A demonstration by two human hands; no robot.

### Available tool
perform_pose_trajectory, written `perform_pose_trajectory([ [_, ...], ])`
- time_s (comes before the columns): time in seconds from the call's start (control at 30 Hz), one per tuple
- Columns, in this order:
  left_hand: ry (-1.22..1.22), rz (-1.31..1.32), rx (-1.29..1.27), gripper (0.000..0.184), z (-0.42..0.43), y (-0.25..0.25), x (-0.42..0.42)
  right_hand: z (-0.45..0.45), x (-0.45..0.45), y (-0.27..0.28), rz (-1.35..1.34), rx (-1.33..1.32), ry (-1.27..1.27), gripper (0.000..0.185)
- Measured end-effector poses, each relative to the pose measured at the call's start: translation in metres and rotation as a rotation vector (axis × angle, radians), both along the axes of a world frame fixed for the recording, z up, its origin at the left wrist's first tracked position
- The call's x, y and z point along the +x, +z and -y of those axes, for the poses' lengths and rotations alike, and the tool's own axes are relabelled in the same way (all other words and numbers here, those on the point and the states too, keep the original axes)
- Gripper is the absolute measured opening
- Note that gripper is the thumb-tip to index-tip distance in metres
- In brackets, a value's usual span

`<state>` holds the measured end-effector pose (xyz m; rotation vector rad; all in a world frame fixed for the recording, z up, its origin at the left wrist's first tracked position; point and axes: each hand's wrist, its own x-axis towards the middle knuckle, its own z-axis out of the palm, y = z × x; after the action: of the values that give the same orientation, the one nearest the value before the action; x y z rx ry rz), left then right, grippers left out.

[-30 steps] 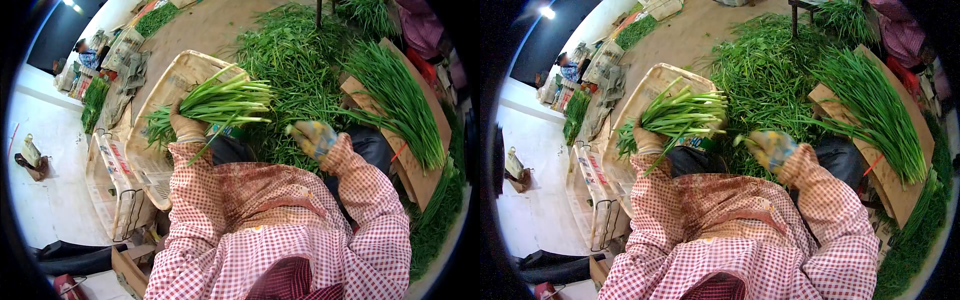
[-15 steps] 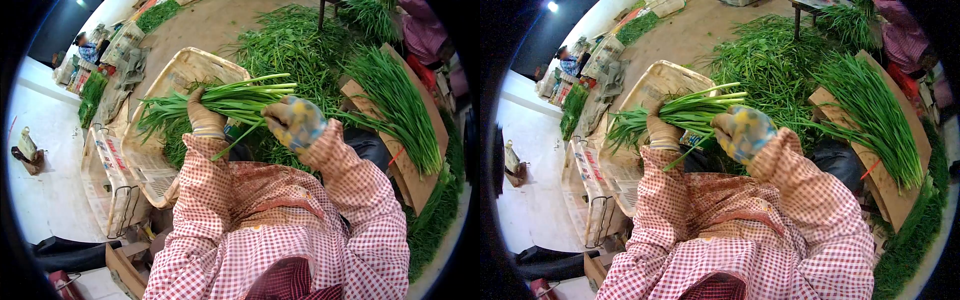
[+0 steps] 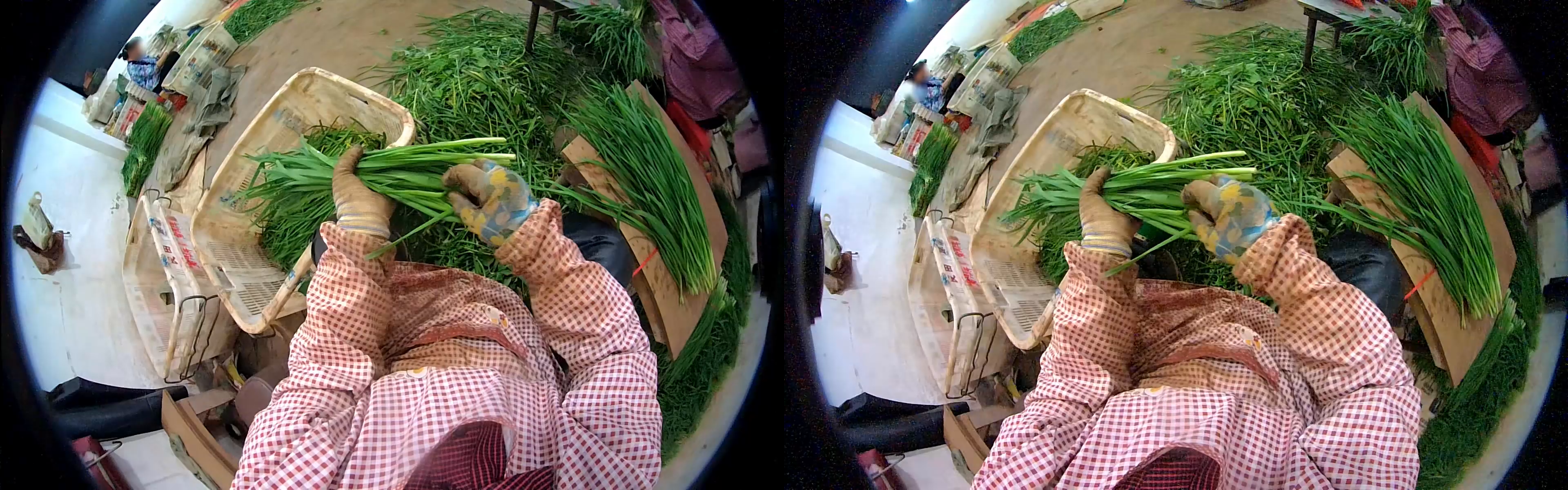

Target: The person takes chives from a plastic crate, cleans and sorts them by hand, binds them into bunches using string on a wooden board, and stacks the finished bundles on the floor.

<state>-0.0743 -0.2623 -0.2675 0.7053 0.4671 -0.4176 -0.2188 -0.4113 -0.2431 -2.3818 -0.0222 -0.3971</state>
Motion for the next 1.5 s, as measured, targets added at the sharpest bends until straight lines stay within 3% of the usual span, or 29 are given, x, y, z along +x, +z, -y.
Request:
perform_pose_trajectory([
  [0.1,-0.056,-0.024,0.003,0.029,-0.010,0.005,-0.003,0.018,-0.011,0.012,-0.117,0.108,0.057,0.020],
  [0.2,-0.115,0.026,-0.011,0.030,-0.026,-0.028,0.015,0.041,-0.015,-0.002,-0.092,0.064,0.137,0.026],
  [0.37,-0.151,0.051,0.067,0.028,-0.020,-0.026,0.012,0.038,-0.020,0.004,-0.024,0.117,0.273,0.033],
  [0.43,-0.160,0.044,0.029,0.024,-0.018,-0.020,0.009,0.038,-0.019,0.009,-0.124,-0.147,0.201,0.041],
  [0.47,-0.165,0.033,-0.010,0.019,-0.016,-0.016,0.005,0.033,-0.020,0.014,-0.004,-0.321,0.151,0.045],
  [0.5,-0.167,0.033,-0.008,0.019,-0.014,-0.012,0.001,0.030,-0.019,0.013,-0.004,-0.319,0.148,0.045],
  [0.53,-0.153,0.048,0.004,0.020,-0.009,-0.005,-0.005,0.028,-0.016,0.009,-0.007,-0.094,0.108,0.045],
  [0.63,-0.137,0.049,0.030,0.021,-0.007,-0.006,-0.002,0.025,-0.004,-0.023,0.173,-0.119,-0.038,0.051],
  [0.73,-0.120,0.060,0.064,0.022,-0.008,-0.009,0.003,0.009,-0.009,-0.026,-0.332,1.069,-0.115,0.041],
  [0.77,-0.108,0.080,0.080,0.022,-0.008,-0.007,0.002,0.010,-0.013,-0.016,-0.332,1.071,-0.114,0.041],
  [0.87,-0.094,0.060,0.087,0.023,-0.006,-0.001,0.000,0.016,-0.019,-0.004,-0.232,0.642,-0.010,0.039],
  [0.93,-0.089,0.058,0.095,0.023,-0.007,-0.003,0.000,0.025,-0.019,-0.015,0.157,0.066,0.145,0.040],
  [1.0,-0.091,0.052,0.103,0.024,-0.007,-0.007,0.001,0.027,-0.012,-0.022,0.402,-0.232,0.246,0.040],
  [1.03,-0.111,0.052,0.098,0.024,-0.007,-0.008,0.000,0.017,-0.010,-0.020,0.399,-0.230,0.245,0.040],
  [1.1,-0.131,0.050,0.094,0.024,-0.007,-0.013,0.001,-0.003,-0.009,-0.011,-0.199,1.318,0.044,0.039],
  [1.13,-0.145,0.071,0.087,0.025,-0.005,-0.009,0.000,-0.002,-0.011,0.001,-0.196,1.447,0.076,0.038],
  [1.23,-0.131,0.062,0.092,0.021,0.000,0.000,-0.007,0.001,-0.016,-0.010,-0.050,1.436,0.162,0.034],
  [1.3,-0.136,0.072,0.084,0.021,0.001,0.001,-0.007,0.011,-0.012,-0.051,0.277,0.883,0.299,0.025],
  [1.33,-0.154,0.057,0.036,0.021,0.000,-0.002,-0.005,0.018,-0.014,-0.052,0.167,0.893,0.285,0.025],
  [1.4,-0.127,0.053,0.076,0.023,0.001,-0.008,0.000,0.025,-0.011,-0.055,-0.231,1.377,0.247,0.032],
  [1.43,-0.099,0.051,0.114,0.026,0.001,-0.006,0.000,0.028,-0.010,-0.058,-0.233,1.378,0.248,0.032],
  [1.47,-0.103,0.043,0.135,0.026,0.000,-0.004,0.000,0.031,-0.008,-0.064,-0.031,1.016,0.334,0.037],
  [1.5,-0.101,0.040,0.136,0.026,0.000,-0.003,0.000,0.031,-0.007,-0.069,0.042,0.902,0.368,0.036],
])
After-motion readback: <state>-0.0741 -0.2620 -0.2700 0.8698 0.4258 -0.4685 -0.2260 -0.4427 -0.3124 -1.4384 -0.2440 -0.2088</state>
